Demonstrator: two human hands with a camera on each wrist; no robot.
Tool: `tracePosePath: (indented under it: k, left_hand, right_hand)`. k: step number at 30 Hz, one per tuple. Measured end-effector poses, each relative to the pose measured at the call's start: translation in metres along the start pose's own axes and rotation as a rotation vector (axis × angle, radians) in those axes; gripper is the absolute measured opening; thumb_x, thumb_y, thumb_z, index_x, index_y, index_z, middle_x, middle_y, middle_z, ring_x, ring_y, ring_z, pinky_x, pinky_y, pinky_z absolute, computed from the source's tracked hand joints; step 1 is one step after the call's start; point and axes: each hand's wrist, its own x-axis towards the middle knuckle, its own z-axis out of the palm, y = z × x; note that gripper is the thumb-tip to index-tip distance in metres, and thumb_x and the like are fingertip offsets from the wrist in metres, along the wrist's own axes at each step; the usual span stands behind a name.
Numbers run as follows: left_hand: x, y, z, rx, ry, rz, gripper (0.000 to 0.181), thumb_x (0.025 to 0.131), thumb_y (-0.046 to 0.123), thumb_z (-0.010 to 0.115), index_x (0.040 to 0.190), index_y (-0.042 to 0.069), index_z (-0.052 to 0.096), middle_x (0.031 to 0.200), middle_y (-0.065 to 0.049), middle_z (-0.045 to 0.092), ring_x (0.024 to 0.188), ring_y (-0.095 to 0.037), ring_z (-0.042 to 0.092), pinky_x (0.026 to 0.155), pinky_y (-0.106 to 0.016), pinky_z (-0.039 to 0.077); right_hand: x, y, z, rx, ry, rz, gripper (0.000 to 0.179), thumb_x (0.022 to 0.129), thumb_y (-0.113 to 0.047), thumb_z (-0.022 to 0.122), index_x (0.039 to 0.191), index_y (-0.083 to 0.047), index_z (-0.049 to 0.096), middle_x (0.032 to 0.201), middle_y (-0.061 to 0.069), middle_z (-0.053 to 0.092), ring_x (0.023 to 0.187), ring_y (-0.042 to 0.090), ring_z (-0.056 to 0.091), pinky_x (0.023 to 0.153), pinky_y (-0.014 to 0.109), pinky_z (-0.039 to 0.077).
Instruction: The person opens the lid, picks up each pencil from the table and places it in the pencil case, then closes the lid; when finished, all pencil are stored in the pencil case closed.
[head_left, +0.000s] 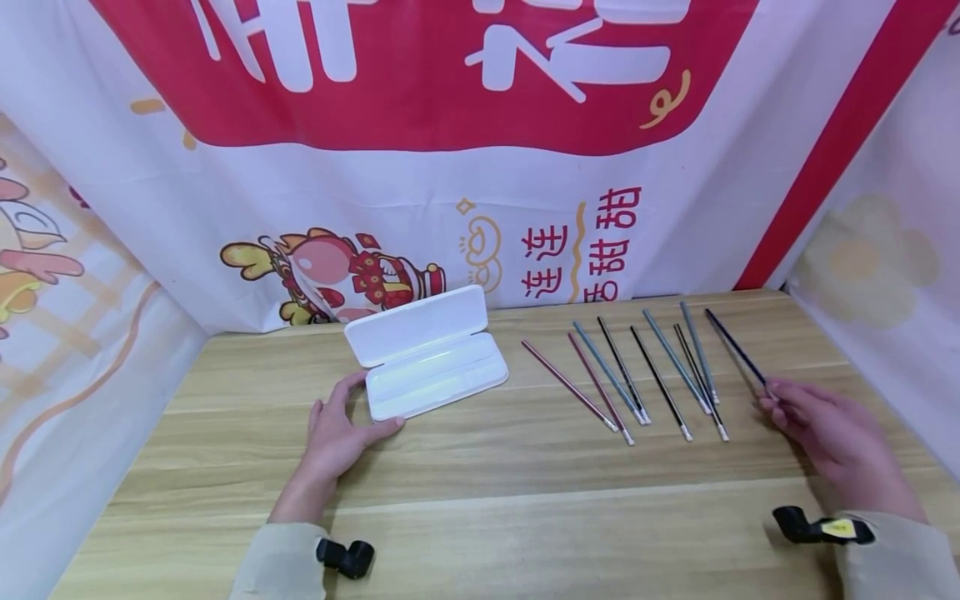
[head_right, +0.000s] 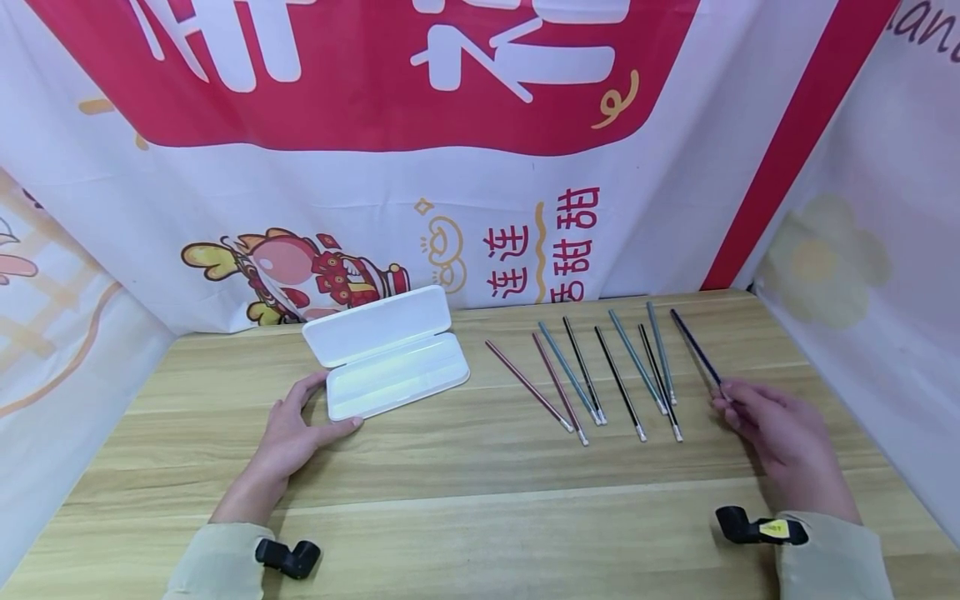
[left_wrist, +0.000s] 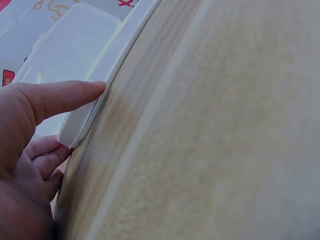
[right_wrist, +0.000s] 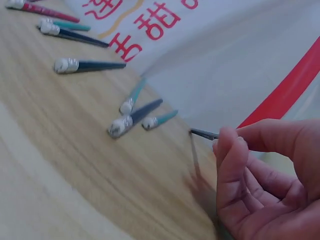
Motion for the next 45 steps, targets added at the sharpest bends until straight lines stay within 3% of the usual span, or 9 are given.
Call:
tracePosePath:
  k: [4,8,17,24,36,45]
  left_hand:
    - [0.0,0.0,0.0,-0.004,0.0,0.007,0.108,0.085,0.04,0.091,0.171,0.027,0.026,0.182,-0.011,0.016,0.166,-0.044,-0.019,0.133,-0.073,-0.006]
    - [0.0,-0.001,-0.001,0.0,0.0,0.012,0.109,0.085,0.041,0.092,0.171,0.027,0.026,0.183,-0.01,0.015,0.167,-0.044,-0.019,0.133,-0.074,-0.005]
    - [0.002,-0.003,-0.001,0.0,0.001,0.021,0.109,0.085,0.043,0.091,0.171,0.027,0.026,0.183,-0.009,0.014,0.166,-0.044,-0.02,0.133,-0.074,-0.006]
    - [0.002,-0.003,-0.001,-0.004,0.002,0.024,0.109,0.085,0.043,0.091,0.171,0.028,0.026,0.183,-0.008,0.013,0.166,-0.045,-0.021,0.132,-0.075,-0.006]
    - [0.002,-0.003,0.0,-0.001,0.003,0.021,0.11,0.084,0.043,0.092,0.171,0.029,0.026,0.183,-0.008,0.013,0.166,-0.045,-0.021,0.132,-0.076,-0.006]
    - [0.001,-0.004,0.0,0.002,0.004,0.027,0.108,0.085,0.042,0.091,0.171,0.027,0.027,0.183,-0.009,0.015,0.166,-0.045,-0.02,0.132,-0.075,-0.006]
  right_hand:
    - [0.001,-0.003,0.002,0.114,-0.065,-0.041,0.021,0.109,-0.013,0.062,0.107,-0.015,0.083,0.101,0.001,0.084,0.089,0.008,0.076,0.077,0.02,0.064]
    - [0.0,-0.006,0.006,0.155,-0.096,-0.062,0.022,0.11,-0.011,0.06,0.112,-0.015,0.082,0.104,0.001,0.084,0.09,0.009,0.076,0.076,0.019,0.064]
    - [-0.005,-0.015,0.022,0.115,-0.129,-0.099,0.023,0.109,-0.011,0.061,0.114,-0.017,0.083,0.106,-0.001,0.084,0.088,0.007,0.076,0.075,0.019,0.063]
    - [-0.003,-0.014,0.039,0.106,-0.225,-0.144,0.032,0.111,-0.002,0.053,0.114,-0.014,0.083,0.104,0.003,0.084,0.087,0.009,0.077,0.075,0.019,0.064]
    - [-0.002,-0.003,0.072,-0.02,-0.267,-0.111,0.029,0.11,-0.004,0.058,0.115,-0.019,0.082,0.104,-0.001,0.083,0.086,0.006,0.074,0.075,0.017,0.063]
    - [-0.005,0.014,0.113,-0.204,-0.256,-0.05,0.021,0.108,-0.013,0.064,0.12,-0.021,0.081,0.107,-0.003,0.082,0.086,0.007,0.071,0.077,0.018,0.064]
